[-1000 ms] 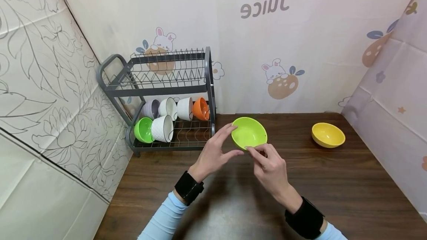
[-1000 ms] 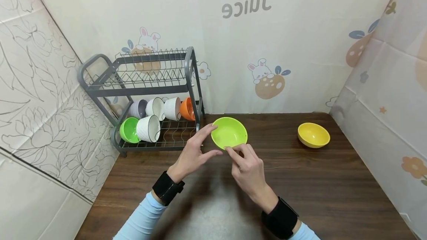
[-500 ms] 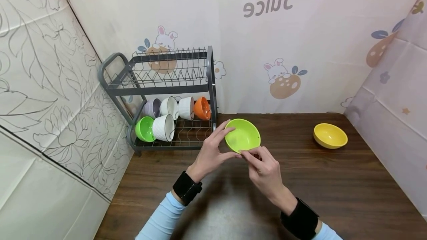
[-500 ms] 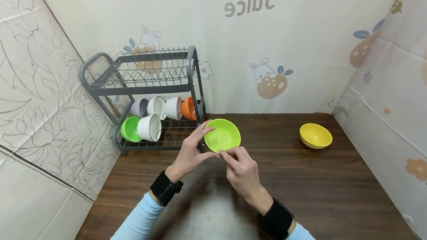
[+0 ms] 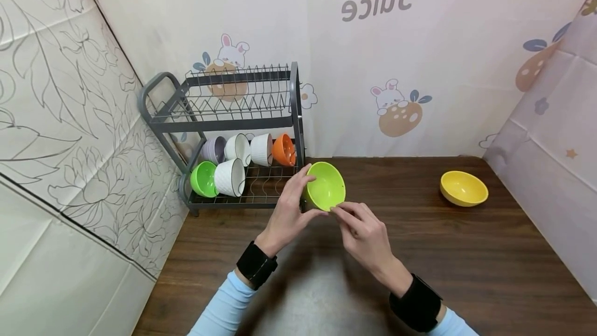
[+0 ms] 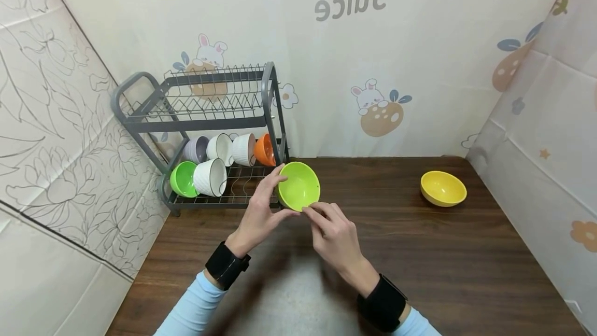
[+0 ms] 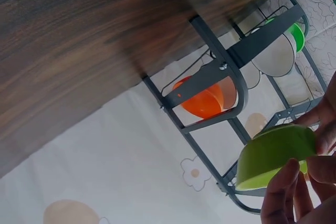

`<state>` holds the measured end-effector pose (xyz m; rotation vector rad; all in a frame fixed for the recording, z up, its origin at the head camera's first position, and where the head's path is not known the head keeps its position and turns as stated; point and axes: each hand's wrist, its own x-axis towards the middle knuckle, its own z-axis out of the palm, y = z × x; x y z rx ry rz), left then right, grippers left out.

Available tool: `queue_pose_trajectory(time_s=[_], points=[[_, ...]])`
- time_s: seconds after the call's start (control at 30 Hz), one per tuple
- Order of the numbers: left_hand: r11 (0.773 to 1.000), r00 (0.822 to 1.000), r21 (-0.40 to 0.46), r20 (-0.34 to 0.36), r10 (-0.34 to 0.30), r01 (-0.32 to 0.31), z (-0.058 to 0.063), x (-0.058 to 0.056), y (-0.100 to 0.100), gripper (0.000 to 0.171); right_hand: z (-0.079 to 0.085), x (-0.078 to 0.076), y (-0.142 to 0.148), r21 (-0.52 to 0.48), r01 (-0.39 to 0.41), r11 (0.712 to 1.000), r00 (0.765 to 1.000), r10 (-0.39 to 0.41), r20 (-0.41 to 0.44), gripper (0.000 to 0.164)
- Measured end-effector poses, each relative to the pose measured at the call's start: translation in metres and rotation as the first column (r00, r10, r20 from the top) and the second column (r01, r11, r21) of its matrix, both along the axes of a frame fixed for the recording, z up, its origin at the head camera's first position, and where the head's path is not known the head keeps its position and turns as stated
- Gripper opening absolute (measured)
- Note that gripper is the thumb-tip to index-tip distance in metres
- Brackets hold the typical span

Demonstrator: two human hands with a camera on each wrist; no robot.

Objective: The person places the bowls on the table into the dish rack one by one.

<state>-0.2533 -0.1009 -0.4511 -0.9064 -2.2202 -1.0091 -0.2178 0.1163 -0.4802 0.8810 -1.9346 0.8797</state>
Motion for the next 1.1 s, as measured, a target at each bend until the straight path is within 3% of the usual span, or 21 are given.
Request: queue_pose_trajectory(time_s=[0.13, 0.57, 0.93, 1.1], points=[[0.999, 0.999, -0.020, -0.024, 0.035, -0.035, 0.000, -0.001, -0.008, 0.081, -0.001, 0.000, 0.004, 0.023, 0.023, 0.999, 0.998, -0.024, 0.050, 0.032], [0.986, 0.989, -0.085, -0.039, 0.142, -0.145, -0.005, 0.000, -0.032, 0.080, -0.003, -0.001, 0.009, 0.020, 0.068, 0.998, 0.994, -0.069, 0.086, 0.029], [0.953, 0.961, -0.172, -0.163, 0.223, -0.250, -0.007, -0.004, -0.059, 0.086, 0.001, 0.002, 0.009, 0.042, 0.076, 0.996, 0.991, -0.080, 0.105, 0.028], [0.940, 0.954, -0.189, -0.154, 0.257, -0.284, -0.007, -0.007, -0.074, 0.086, 0.001, 0.004, 0.009, 0.050, 0.077, 0.996, 0.990, -0.083, 0.113, 0.027]])
